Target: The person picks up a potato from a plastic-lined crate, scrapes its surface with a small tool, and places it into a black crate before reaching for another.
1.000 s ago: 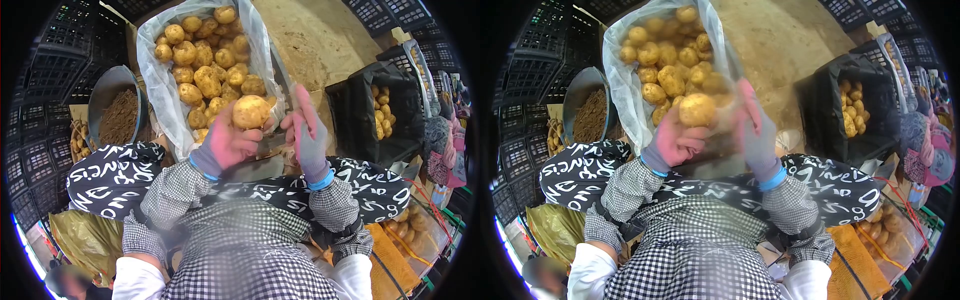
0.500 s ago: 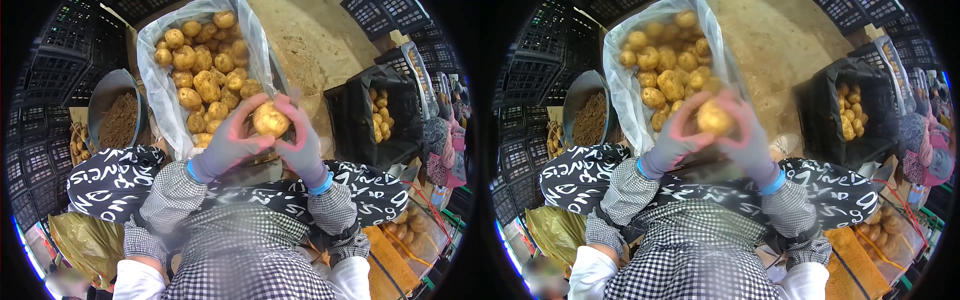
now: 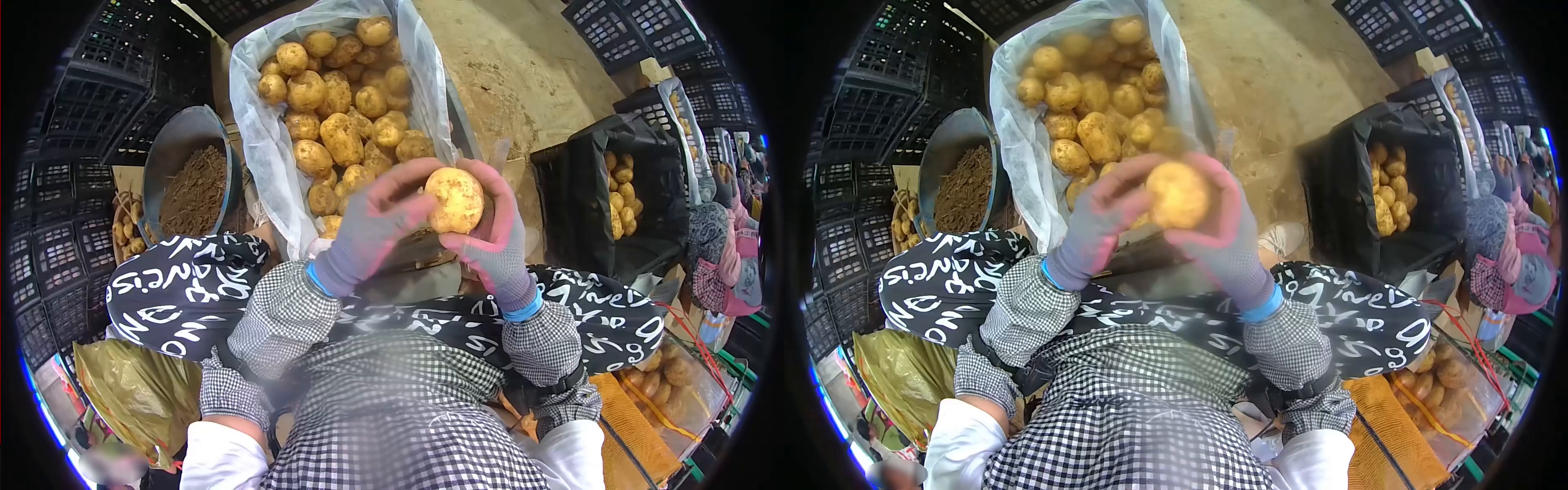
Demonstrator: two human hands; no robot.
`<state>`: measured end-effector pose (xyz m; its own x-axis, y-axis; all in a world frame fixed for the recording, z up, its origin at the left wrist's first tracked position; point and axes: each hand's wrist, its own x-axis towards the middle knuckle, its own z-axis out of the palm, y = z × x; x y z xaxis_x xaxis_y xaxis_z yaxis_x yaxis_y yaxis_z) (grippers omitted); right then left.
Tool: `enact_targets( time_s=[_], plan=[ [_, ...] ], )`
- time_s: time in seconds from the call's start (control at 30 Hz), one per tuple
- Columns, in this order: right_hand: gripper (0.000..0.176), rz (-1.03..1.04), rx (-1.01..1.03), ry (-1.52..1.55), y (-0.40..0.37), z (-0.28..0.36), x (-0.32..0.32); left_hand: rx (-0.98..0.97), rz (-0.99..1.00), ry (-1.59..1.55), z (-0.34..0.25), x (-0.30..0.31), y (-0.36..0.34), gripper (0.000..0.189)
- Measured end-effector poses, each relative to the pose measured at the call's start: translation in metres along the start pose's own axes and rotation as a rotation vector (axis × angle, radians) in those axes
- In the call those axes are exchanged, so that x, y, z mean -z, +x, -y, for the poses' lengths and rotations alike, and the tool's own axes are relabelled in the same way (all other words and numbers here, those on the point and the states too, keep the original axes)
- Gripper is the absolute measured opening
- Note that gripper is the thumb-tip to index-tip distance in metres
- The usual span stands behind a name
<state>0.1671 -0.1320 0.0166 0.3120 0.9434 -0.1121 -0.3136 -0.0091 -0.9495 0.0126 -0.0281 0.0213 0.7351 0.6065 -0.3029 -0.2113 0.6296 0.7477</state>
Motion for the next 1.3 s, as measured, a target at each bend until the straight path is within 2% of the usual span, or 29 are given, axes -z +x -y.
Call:
enact_targets(
  time_s=[0.03, 0.13, 0.23, 0.33, 0.43, 0.53, 0.6, 0.67, 0.73, 0.77, 0.8, 0.83, 0.9, 0.93, 0.97, 1.03, 1.1, 1.17, 1.27, 1.3],
  plan=[
    [0.092, 0.01, -0.01, 0.028, -0.001, -0.001, 0.0, -0.032, 0.007, 0.07, 0.002, -0.004, -0.002, 0.034],
    [0.092, 0.031, -0.143, 0.072, -0.005, -0.005, 0.002, -0.333, 0.112, 0.329, 0.007, 0.015, 0.006, 0.031],
    [0.089, 0.102, -0.255, 0.251, -0.003, -0.002, 0.001, -0.046, -0.03, -0.044, 0.006, 0.022, 0.005, 0.026],
    [0.079, 0.184, -0.293, 0.438, -0.003, -0.006, 0.005, -0.094, -0.038, 0.164, 0.001, 0.015, 0.004, 0.026],
    [0.07, 0.241, -0.335, 0.521, -0.007, -0.01, 0.006, -0.264, -0.032, 0.429, -0.005, -0.007, 0.0, 0.024],
    [0.066, 0.314, -0.45, 0.585, -0.009, -0.02, 0.016, -0.095, 0.097, 0.119, -0.004, 0.007, 0.004, 0.021],
    [0.063, 0.342, -0.492, 0.628, -0.011, -0.027, 0.025, -0.087, 0.098, 0.125, -0.006, 0.006, 0.004, 0.019],
    [0.059, 0.352, -0.485, 0.674, -0.013, -0.03, 0.026, -0.21, 0.13, 0.276, -0.005, 0.004, 0.003, 0.018],
    [0.054, 0.275, -0.379, 0.657, -0.014, -0.009, 0.008, -0.462, 0.189, 0.588, 0.005, 0.0, -0.001, 0.019],
    [0.052, 0.235, -0.325, 0.651, -0.013, 0.001, -0.001, -0.384, 0.25, 0.569, 0.008, -0.002, -0.006, 0.022],
    [0.05, 0.253, -0.262, 0.456, -0.012, 0.005, -0.001, -0.305, 0.308, 0.553, 0.01, -0.004, -0.011, 0.026],
    [0.047, 0.268, -0.196, 0.259, -0.01, 0.009, 0.007, -0.078, 0.365, 0.423, 0.006, -0.006, -0.017, 0.029],
    [0.034, 0.099, -0.146, 0.429, -0.009, 0.005, 0.037, -0.087, 0.238, 0.377, 0.009, -0.008, -0.015, 0.031],
    [0.023, -0.089, -0.162, 0.792, -0.007, -0.002, 0.058, -0.142, 0.111, 0.44, 0.009, 0.005, -0.001, 0.034],
    [0.022, -0.248, -0.14, 0.865, -0.002, 0.016, 0.072, -0.195, -0.017, 0.501, 0.006, 0.026, 0.02, 0.037],
    [0.025, -0.486, -0.049, 0.964, -0.001, 0.043, 0.117, -0.398, -0.225, 1.447, -0.005, 0.096, 0.057, 0.041],
    [0.032, -0.571, 0.118, 1.081, -0.01, 0.053, 0.206, -0.026, -0.342, 1.844, -0.025, 0.137, 0.074, 0.045],
    [0.033, -0.563, 0.267, 1.067, -0.015, 0.054, 0.238, 0.211, -0.156, 2.191, -0.018, 0.188, 0.096, 0.042],
    [0.027, -0.551, 0.355, 0.822, -0.014, 0.064, 0.212, 0.235, -0.082, 2.346, -0.001, 0.2, 0.095, 0.054],
    [0.028, -0.57, 0.347, 0.784, -0.01, 0.06, 0.189, 0.364, -0.094, 2.375, -0.004, 0.187, 0.104, 0.055]
  ],
)
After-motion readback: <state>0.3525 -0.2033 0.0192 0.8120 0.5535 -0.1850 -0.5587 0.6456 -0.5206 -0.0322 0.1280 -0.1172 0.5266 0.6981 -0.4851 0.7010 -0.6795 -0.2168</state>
